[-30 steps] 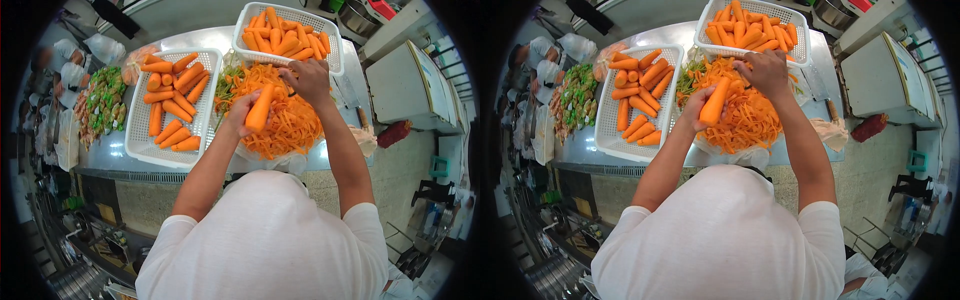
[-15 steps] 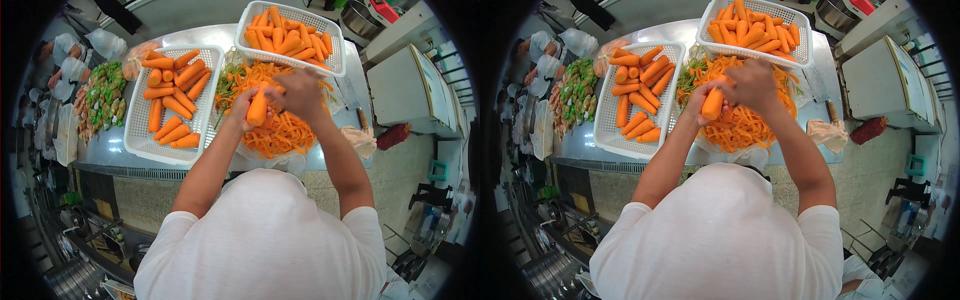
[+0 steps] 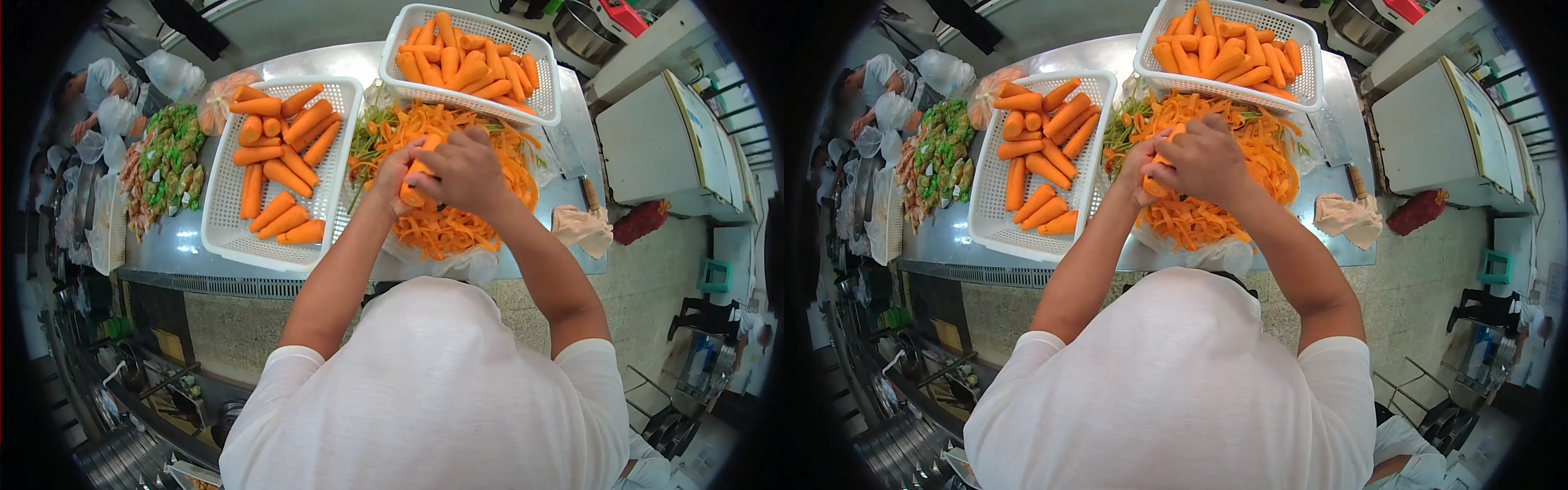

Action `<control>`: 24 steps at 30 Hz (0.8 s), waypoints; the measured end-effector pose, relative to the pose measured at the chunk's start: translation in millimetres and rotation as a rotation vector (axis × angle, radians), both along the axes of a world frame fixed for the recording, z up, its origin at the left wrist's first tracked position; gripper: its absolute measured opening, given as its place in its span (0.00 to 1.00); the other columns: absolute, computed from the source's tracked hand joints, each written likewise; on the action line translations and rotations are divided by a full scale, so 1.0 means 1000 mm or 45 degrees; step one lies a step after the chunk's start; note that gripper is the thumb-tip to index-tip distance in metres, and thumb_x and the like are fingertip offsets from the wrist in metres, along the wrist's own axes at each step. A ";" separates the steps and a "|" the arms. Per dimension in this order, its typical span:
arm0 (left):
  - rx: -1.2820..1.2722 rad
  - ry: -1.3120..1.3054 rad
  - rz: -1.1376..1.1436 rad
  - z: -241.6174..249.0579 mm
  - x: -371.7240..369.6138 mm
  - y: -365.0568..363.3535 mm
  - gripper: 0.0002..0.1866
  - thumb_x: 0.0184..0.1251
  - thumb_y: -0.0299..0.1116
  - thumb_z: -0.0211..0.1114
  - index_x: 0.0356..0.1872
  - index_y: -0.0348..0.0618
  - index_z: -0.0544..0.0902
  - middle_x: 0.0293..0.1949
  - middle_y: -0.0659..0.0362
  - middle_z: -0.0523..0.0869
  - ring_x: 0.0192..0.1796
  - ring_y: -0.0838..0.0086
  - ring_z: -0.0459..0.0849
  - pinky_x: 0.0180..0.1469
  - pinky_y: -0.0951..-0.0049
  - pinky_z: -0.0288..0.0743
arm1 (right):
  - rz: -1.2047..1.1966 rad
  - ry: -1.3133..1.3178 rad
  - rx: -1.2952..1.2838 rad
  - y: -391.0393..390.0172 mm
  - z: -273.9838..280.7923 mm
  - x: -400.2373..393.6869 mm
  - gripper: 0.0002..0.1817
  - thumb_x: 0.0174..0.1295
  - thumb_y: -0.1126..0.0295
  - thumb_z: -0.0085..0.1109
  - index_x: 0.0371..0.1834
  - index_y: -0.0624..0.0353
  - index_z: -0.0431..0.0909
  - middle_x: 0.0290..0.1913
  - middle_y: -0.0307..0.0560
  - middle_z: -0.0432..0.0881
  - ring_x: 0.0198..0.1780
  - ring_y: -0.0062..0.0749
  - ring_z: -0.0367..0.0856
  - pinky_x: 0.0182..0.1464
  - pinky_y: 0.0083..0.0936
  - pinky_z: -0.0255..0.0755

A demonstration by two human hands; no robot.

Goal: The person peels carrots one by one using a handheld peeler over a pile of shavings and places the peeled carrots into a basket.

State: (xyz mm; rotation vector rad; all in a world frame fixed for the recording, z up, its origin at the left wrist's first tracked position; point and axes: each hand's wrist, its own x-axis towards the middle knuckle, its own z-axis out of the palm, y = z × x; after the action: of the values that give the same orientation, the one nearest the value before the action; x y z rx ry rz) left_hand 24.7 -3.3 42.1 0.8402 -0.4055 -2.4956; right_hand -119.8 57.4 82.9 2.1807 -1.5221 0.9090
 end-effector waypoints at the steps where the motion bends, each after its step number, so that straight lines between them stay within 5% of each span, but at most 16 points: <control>1: -0.003 -0.005 -0.007 -0.011 0.003 -0.002 0.19 0.83 0.42 0.47 0.66 0.48 0.72 0.41 0.55 0.85 0.33 0.70 0.90 0.28 0.68 0.90 | 0.117 -0.004 0.016 0.001 -0.006 0.005 0.19 0.61 0.43 0.68 0.30 0.47 0.88 0.22 0.38 0.83 0.27 0.37 0.80 0.46 0.37 0.68; 3: -0.153 0.389 -0.334 -0.041 0.013 -0.008 0.19 0.83 0.43 0.47 0.66 0.48 0.72 0.44 0.54 0.85 0.33 0.69 0.91 0.31 0.66 0.90 | -0.068 0.031 0.031 -0.020 -0.018 -0.024 0.19 0.61 0.43 0.68 0.30 0.47 0.88 0.22 0.39 0.83 0.27 0.37 0.80 0.46 0.37 0.68; 8: -0.168 0.324 -0.309 -0.030 0.013 -0.004 0.18 0.83 0.44 0.50 0.60 0.44 0.76 0.45 0.53 0.86 0.33 0.70 0.91 0.29 0.67 0.90 | -0.400 -0.014 0.164 -0.023 -0.001 -0.058 0.20 0.62 0.45 0.68 0.33 0.51 0.89 0.22 0.40 0.82 0.29 0.37 0.79 0.47 0.37 0.68; 9: -0.154 0.259 -0.230 -0.030 0.012 0.002 0.18 0.82 0.44 0.52 0.59 0.43 0.77 0.45 0.52 0.86 0.33 0.71 0.91 0.28 0.67 0.90 | -0.290 -0.039 0.042 -0.016 0.008 -0.045 0.21 0.62 0.43 0.68 0.26 0.48 0.88 0.20 0.39 0.83 0.28 0.37 0.80 0.47 0.36 0.69; 13: -0.002 0.043 -0.052 -0.008 0.002 0.001 0.17 0.82 0.43 0.53 0.60 0.43 0.76 0.43 0.54 0.86 0.31 0.70 0.90 0.27 0.66 0.89 | 0.089 0.066 0.118 0.013 0.014 0.012 0.18 0.60 0.45 0.70 0.31 0.48 0.88 0.22 0.38 0.82 0.29 0.35 0.80 0.46 0.36 0.67; 15: -0.162 0.247 -0.377 -0.037 0.011 -0.009 0.18 0.82 0.39 0.51 0.65 0.45 0.73 0.47 0.53 0.85 0.32 0.68 0.90 0.30 0.63 0.90 | -0.046 0.076 0.121 -0.009 -0.015 -0.017 0.18 0.60 0.46 0.70 0.31 0.48 0.88 0.22 0.38 0.82 0.29 0.35 0.80 0.46 0.37 0.68; 19: -0.136 0.274 -0.448 -0.030 0.025 0.004 0.19 0.81 0.35 0.48 0.68 0.47 0.72 0.48 0.52 0.85 0.32 0.67 0.89 0.31 0.63 0.90 | -0.536 0.018 0.241 -0.029 -0.014 -0.078 0.17 0.60 0.47 0.70 0.32 0.48 0.89 0.23 0.37 0.83 0.29 0.36 0.82 0.44 0.40 0.69; 24: -0.082 0.191 -0.099 -0.010 0.008 0.008 0.19 0.82 0.38 0.48 0.68 0.47 0.71 0.42 0.55 0.86 0.33 0.67 0.89 0.28 0.66 0.89 | -0.170 0.001 0.036 0.008 0.008 -0.007 0.17 0.63 0.47 0.68 0.35 0.48 0.90 0.24 0.37 0.83 0.32 0.35 0.82 0.47 0.38 0.69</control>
State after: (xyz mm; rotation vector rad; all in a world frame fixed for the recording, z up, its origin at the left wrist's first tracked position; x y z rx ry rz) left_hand 32.5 4.5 32.6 0.6183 -0.4713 -2.5811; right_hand -126.4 65.5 90.5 2.0693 -1.6675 0.8485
